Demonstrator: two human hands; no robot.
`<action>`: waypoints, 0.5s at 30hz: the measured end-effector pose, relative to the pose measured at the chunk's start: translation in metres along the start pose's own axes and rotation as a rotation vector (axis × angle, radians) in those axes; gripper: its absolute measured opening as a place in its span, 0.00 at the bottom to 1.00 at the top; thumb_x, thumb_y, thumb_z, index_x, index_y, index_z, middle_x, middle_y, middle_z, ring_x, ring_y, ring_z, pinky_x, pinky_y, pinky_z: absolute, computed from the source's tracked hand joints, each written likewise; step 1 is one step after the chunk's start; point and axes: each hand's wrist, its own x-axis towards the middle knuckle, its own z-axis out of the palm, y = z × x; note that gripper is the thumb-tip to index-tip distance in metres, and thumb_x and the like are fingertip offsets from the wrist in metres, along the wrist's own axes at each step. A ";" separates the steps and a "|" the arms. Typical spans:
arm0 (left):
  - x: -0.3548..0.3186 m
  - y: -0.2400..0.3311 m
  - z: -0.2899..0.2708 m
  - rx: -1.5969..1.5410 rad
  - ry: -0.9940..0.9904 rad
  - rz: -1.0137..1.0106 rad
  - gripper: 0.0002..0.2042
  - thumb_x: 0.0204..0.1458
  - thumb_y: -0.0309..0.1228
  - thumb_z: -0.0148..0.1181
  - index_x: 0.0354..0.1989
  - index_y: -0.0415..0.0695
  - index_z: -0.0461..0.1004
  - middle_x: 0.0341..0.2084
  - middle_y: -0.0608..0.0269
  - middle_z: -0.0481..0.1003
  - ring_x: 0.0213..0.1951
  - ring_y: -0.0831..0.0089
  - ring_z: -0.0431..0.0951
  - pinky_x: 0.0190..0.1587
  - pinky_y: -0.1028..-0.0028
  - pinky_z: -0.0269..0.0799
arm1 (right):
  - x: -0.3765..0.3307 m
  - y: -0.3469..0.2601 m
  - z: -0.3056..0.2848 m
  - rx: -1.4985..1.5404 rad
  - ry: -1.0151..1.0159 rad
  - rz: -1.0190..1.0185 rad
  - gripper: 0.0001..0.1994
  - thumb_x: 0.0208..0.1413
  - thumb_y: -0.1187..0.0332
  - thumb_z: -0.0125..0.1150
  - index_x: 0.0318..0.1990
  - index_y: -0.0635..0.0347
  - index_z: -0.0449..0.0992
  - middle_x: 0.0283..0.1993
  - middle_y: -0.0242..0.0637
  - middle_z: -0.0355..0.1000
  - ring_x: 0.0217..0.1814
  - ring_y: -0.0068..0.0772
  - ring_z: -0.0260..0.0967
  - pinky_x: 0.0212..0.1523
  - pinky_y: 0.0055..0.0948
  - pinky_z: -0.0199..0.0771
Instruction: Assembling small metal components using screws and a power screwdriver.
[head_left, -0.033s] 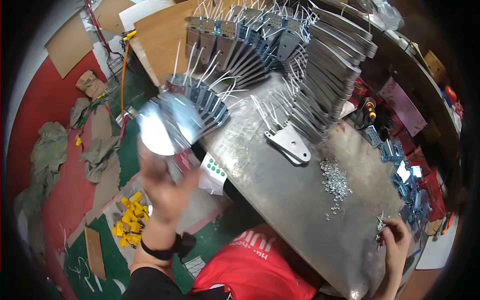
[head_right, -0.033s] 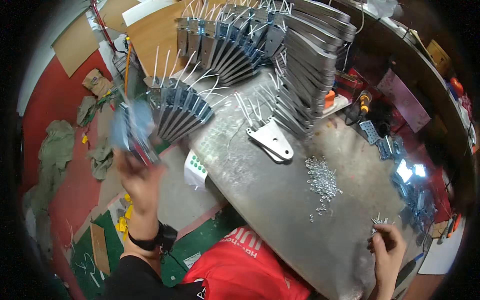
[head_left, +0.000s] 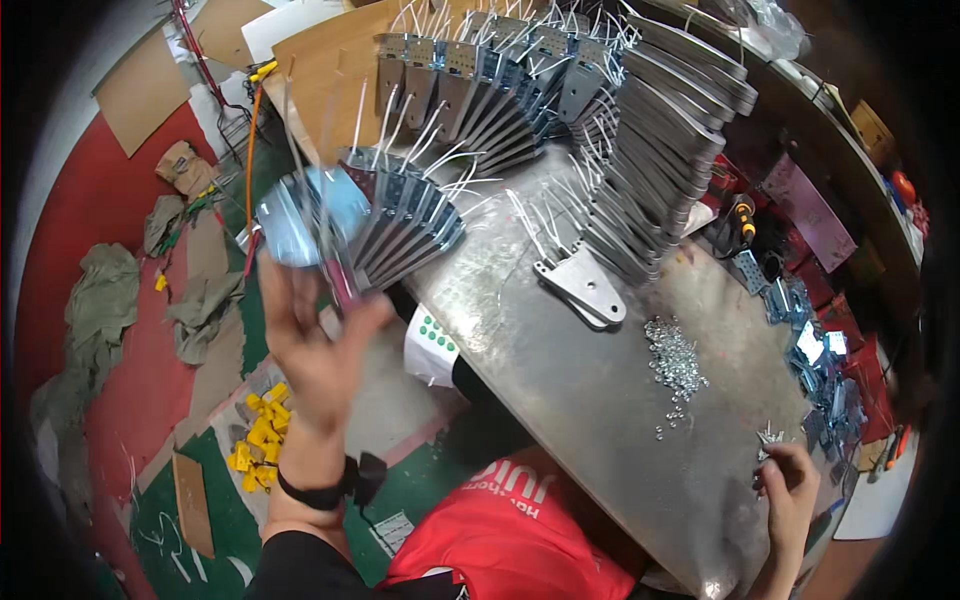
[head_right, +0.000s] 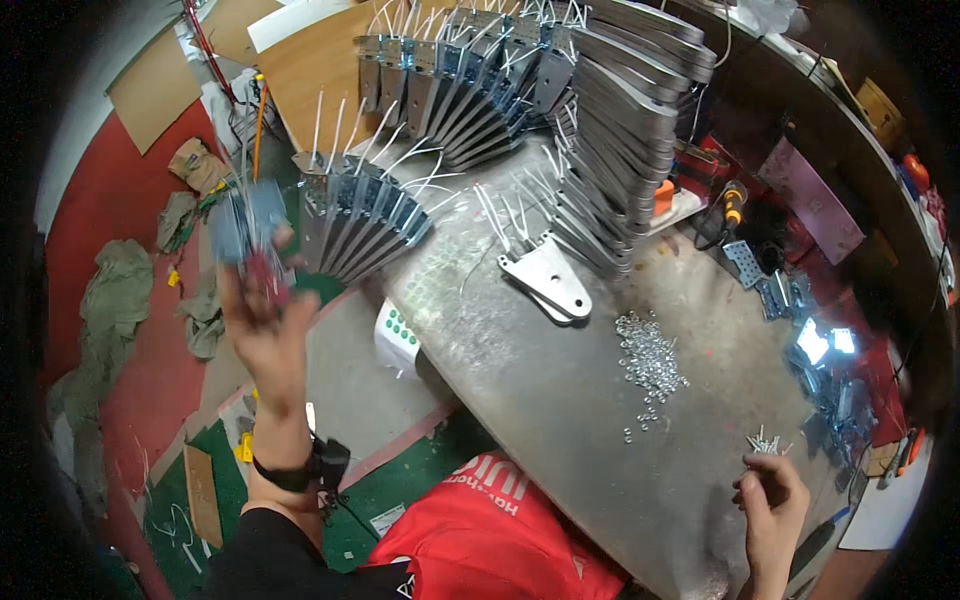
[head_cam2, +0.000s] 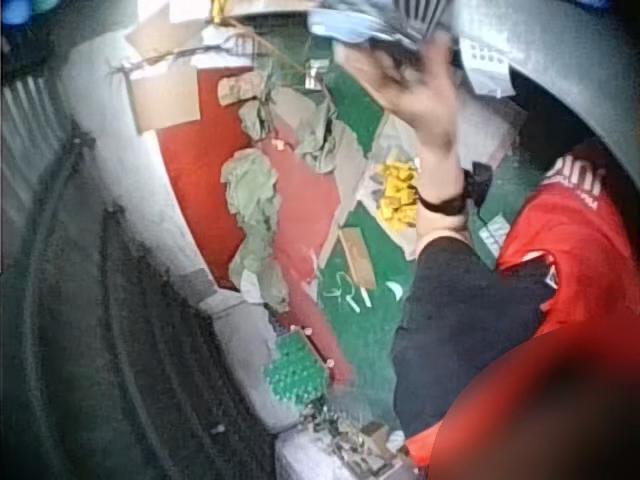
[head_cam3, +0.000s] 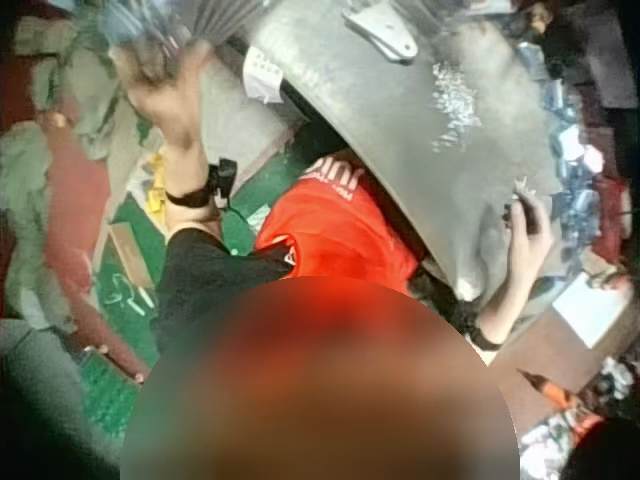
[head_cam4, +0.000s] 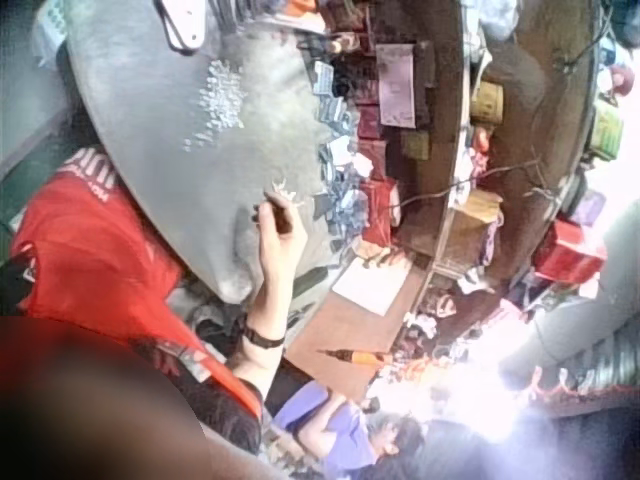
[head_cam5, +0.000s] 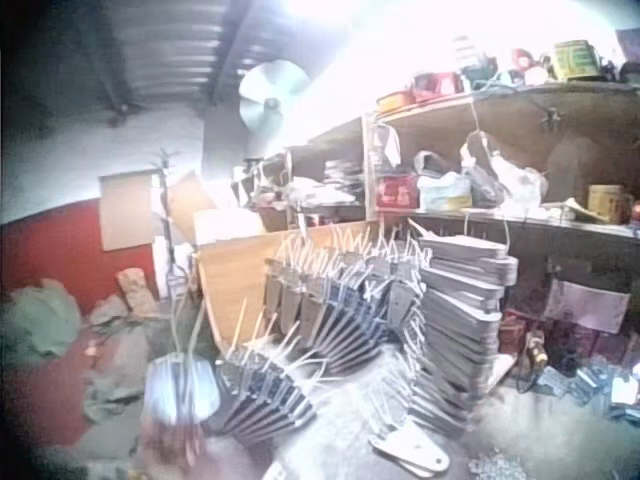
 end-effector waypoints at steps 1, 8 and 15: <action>0.020 -0.005 -0.005 0.155 0.004 0.100 0.42 0.38 0.18 0.70 0.65 0.40 0.54 0.56 0.57 0.63 0.55 0.64 0.68 0.53 0.68 0.67 | -0.005 0.000 0.003 0.007 -0.006 -0.001 0.09 0.50 0.75 0.58 0.39 0.68 0.74 0.27 0.32 0.69 0.28 0.20 0.66 0.29 0.20 0.67; 0.062 -0.044 -0.016 0.560 -0.124 0.190 0.37 0.36 0.23 0.72 0.60 0.41 0.63 0.51 0.58 0.65 0.50 0.66 0.70 0.51 0.69 0.70 | -0.025 -0.020 0.037 -0.352 -0.127 -0.304 0.12 0.43 0.76 0.60 0.38 0.67 0.75 0.28 0.37 0.71 0.28 0.27 0.70 0.31 0.23 0.68; 0.061 -0.054 -0.018 0.418 -0.150 0.161 0.38 0.37 0.25 0.72 0.61 0.43 0.62 0.52 0.59 0.65 0.50 0.66 0.70 0.49 0.68 0.73 | -0.031 -0.031 0.048 -0.441 -0.334 -0.307 0.14 0.40 0.76 0.61 0.38 0.67 0.75 0.28 0.41 0.71 0.29 0.33 0.72 0.31 0.25 0.70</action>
